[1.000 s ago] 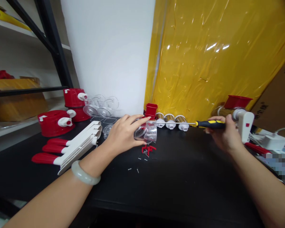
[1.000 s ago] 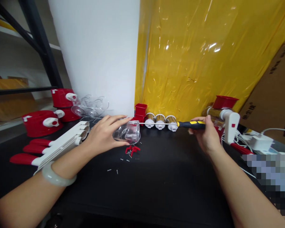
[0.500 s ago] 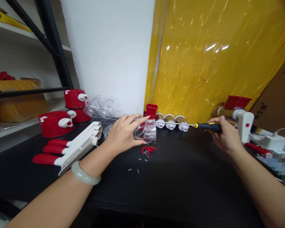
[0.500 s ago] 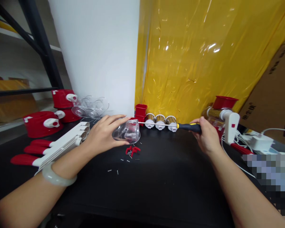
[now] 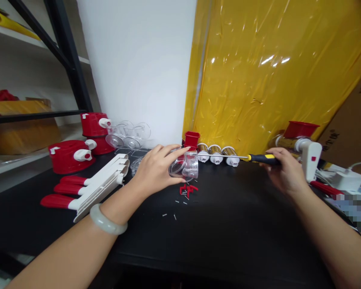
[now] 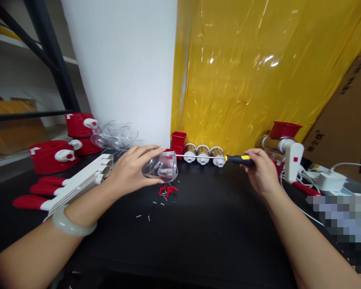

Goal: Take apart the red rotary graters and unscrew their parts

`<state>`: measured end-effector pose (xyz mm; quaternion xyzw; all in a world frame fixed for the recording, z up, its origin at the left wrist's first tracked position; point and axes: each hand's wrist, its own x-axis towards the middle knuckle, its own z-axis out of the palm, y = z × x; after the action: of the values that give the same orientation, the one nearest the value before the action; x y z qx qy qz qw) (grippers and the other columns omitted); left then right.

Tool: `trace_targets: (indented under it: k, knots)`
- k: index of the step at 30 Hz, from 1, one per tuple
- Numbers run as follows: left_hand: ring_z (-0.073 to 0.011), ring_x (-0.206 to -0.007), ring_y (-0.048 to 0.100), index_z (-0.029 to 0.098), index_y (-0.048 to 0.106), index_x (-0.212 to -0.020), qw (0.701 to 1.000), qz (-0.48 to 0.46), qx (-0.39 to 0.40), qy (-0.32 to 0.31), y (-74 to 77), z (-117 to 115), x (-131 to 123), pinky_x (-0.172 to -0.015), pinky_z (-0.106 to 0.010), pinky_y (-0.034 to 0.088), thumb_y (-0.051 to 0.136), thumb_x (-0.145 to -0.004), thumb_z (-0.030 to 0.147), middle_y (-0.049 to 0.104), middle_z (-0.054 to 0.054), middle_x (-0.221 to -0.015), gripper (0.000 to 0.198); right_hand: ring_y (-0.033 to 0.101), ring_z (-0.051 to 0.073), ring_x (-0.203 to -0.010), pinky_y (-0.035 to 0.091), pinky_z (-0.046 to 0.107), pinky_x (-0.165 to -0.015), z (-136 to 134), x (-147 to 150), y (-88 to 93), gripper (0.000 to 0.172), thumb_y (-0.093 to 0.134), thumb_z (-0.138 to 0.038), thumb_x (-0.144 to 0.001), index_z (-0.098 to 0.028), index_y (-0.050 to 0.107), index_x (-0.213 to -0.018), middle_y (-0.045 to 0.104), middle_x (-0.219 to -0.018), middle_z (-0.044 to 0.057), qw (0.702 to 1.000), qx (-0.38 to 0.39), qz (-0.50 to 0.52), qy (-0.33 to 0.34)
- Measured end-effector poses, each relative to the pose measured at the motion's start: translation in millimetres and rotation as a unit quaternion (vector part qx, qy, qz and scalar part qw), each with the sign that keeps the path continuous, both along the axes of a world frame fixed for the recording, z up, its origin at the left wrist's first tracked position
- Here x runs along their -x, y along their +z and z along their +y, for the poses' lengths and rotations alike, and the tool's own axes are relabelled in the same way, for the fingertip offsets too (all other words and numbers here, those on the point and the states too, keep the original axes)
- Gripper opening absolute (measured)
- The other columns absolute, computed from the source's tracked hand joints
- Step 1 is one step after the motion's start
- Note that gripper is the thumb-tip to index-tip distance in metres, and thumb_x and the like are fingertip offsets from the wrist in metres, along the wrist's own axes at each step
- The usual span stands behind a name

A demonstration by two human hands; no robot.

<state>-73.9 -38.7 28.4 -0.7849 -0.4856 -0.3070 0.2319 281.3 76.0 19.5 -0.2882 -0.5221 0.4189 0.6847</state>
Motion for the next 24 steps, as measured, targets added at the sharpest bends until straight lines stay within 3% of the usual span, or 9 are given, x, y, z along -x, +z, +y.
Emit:
trace_targets:
  k: [2, 4, 8, 10, 12, 16, 18, 21, 24]
  knots:
    - [-0.0293, -0.113, 0.055, 0.029, 0.047, -0.142, 1.000, 0.000, 0.001, 0.002, 0.3, -0.2, -0.3, -0.095, -0.044, 0.047, 0.078, -0.072, 0.050, 0.058, -0.008, -0.137, 0.080, 0.059, 0.014, -0.070, 0.052, 0.027, -0.060, -3.4, -0.2, 2.3, 0.022, 0.072, -0.022, -0.058, -0.023, 0.068, -0.079, 0.062, -0.078, 0.000, 0.997, -0.004, 0.058, 0.055]
    - [-0.0291, -0.113, 0.055, 0.029, 0.047, -0.142, 1.000, 0.004, 0.001, 0.003, 0.7, -0.5, -0.6, -0.095, -0.044, 0.046, 0.078, -0.072, 0.050, 0.058, -0.008, -0.136, 0.079, 0.061, 0.018, -0.081, 0.055, 0.032, -0.067, -4.4, -0.4, 2.9, 0.022, 0.071, -0.029, -0.061, -0.023, 0.069, -0.082, 0.063, -0.086, 0.002, 0.994, -0.007, 0.075, 0.085]
    - [-0.0292, -0.113, 0.055, 0.028, 0.047, -0.142, 1.000, 0.004, -0.004, 0.006, 1.0, -0.6, -0.6, -0.095, -0.044, 0.047, 0.079, -0.071, 0.050, 0.058, -0.008, -0.136, 0.080, 0.052, 0.014, -0.057, 0.040, 0.024, -0.045, 0.5, -0.5, -1.1, 0.044, 0.062, -0.062, -0.077, -0.019, 0.068, -0.070, 0.058, -0.064, 0.003, 0.999, 0.008, -0.021, -0.022]
    - [-0.0295, -0.113, 0.055, 0.028, 0.047, -0.142, 1.000, 0.001, -0.004, 0.006, 0.8, -0.3, -0.3, -0.095, -0.044, 0.047, 0.079, -0.071, 0.050, 0.058, -0.008, -0.136, 0.081, 0.043, 0.010, -0.048, 0.032, 0.022, -0.041, 1.1, 0.1, -1.7, 0.036, 0.068, -0.053, -0.075, -0.018, 0.066, -0.069, 0.053, -0.056, 0.000, 0.997, 0.015, -0.047, -0.052]
    - [-0.0297, -0.113, 0.055, 0.029, 0.047, -0.142, 1.000, 0.002, -0.003, 0.003, 0.6, -0.1, 0.0, -0.095, -0.045, 0.047, 0.079, -0.071, 0.050, 0.058, -0.009, -0.136, 0.081, 0.048, 0.010, -0.054, 0.039, 0.022, -0.046, -1.6, 1.1, 0.4, 0.015, 0.074, -0.031, -0.065, -0.020, 0.066, -0.073, 0.056, -0.063, -0.001, 1.000, 0.008, 0.001, -0.018]
    - [-0.0293, -0.113, 0.055, 0.029, 0.047, -0.143, 1.000, 0.003, -0.002, -0.003, 0.3, 0.0, -0.2, -0.095, -0.045, 0.047, 0.079, -0.071, 0.050, 0.058, -0.008, -0.136, 0.081, 0.061, 0.017, -0.081, 0.054, 0.031, -0.067, -7.0, 2.6, 5.5, 0.025, 0.065, -0.021, -0.058, -0.022, 0.068, -0.083, 0.062, -0.083, 0.002, 0.992, 0.004, 0.098, 0.081]
    - [-0.0291, -0.113, 0.055, 0.029, 0.047, -0.142, 1.000, 0.002, -0.001, -0.002, 0.4, -0.1, -0.4, -0.095, -0.045, 0.047, 0.078, -0.071, 0.051, 0.058, -0.008, -0.137, 0.081, 0.061, 0.018, -0.075, 0.053, 0.030, -0.059, -5.0, 2.5, 4.5, 0.018, 0.066, -0.036, -0.069, -0.020, 0.067, -0.078, 0.061, -0.078, 0.004, 0.996, 0.011, 0.076, 0.046]
    - [-0.0294, -0.113, 0.055, 0.028, 0.048, -0.142, 1.000, 0.004, 0.000, 0.003, 0.8, -0.3, -0.8, -0.096, -0.045, 0.047, 0.078, -0.071, 0.051, 0.058, -0.008, -0.137, 0.080, 0.049, 0.011, -0.049, 0.037, 0.023, -0.040, 0.3, 2.5, 0.4, 0.039, 0.063, -0.056, -0.079, -0.017, 0.066, -0.070, 0.054, -0.060, 0.001, 0.998, 0.026, -0.016, -0.046]
    - [-0.0292, -0.113, 0.055, 0.028, 0.048, -0.142, 1.000, 0.003, 0.000, 0.007, 1.0, -0.6, -1.1, -0.095, -0.045, 0.047, 0.079, -0.071, 0.050, 0.058, -0.008, -0.137, 0.081, 0.047, 0.007, -0.048, 0.038, 0.020, -0.041, 0.4, 2.8, -0.3, 0.024, 0.076, -0.040, -0.071, -0.018, 0.065, -0.071, 0.055, -0.061, -0.002, 0.999, 0.011, -0.007, -0.041]
